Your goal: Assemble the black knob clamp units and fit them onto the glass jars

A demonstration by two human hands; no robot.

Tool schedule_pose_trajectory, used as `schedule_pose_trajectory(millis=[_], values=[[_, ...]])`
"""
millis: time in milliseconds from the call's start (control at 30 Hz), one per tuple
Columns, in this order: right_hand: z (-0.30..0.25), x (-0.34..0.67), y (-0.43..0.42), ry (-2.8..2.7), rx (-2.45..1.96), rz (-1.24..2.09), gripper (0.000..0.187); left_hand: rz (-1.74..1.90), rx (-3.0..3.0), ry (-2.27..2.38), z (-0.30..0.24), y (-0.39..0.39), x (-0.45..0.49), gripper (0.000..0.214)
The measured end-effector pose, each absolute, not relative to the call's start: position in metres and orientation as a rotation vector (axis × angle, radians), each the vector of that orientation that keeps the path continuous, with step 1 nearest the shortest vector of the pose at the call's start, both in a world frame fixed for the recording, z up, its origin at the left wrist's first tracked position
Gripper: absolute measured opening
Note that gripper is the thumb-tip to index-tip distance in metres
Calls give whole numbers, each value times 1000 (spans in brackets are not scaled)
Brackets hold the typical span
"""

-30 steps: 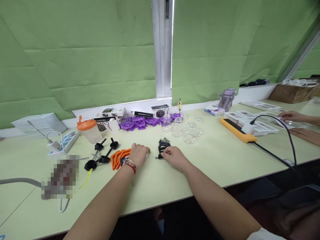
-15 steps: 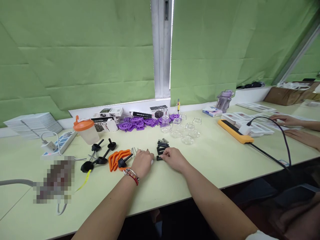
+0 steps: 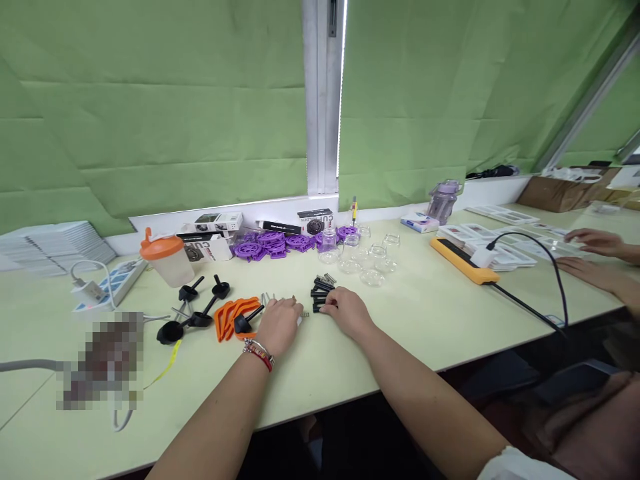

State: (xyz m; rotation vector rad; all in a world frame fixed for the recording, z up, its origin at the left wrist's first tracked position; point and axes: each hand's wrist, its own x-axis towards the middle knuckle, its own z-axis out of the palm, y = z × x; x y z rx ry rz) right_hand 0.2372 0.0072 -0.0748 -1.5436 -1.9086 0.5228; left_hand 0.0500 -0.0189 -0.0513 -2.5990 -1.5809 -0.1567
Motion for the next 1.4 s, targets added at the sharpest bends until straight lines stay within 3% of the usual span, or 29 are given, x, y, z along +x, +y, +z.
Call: schedule_pose_trajectory(millis=[233,567,733,1033,1400], values=[[-69,221,-6,-2116,-1211,441,11,-247,-2673,-1553,-48,-20,51,24],[-67,210,1,-2142,-1258,537,16,-592,-2796,-1608,-61,-13,48,24],[-54,226,40,-1884,-1386,665,16,-699,-2733,-1619,-58,-18,50,34],[-57,241,104,-1456,-1581,1002,9,-541,-2933,-1322,-62,-24,62,33],[-74,235,111,-1485,-1528,1020,12,-367,-2976,-1407,-65,-17,62,41]])
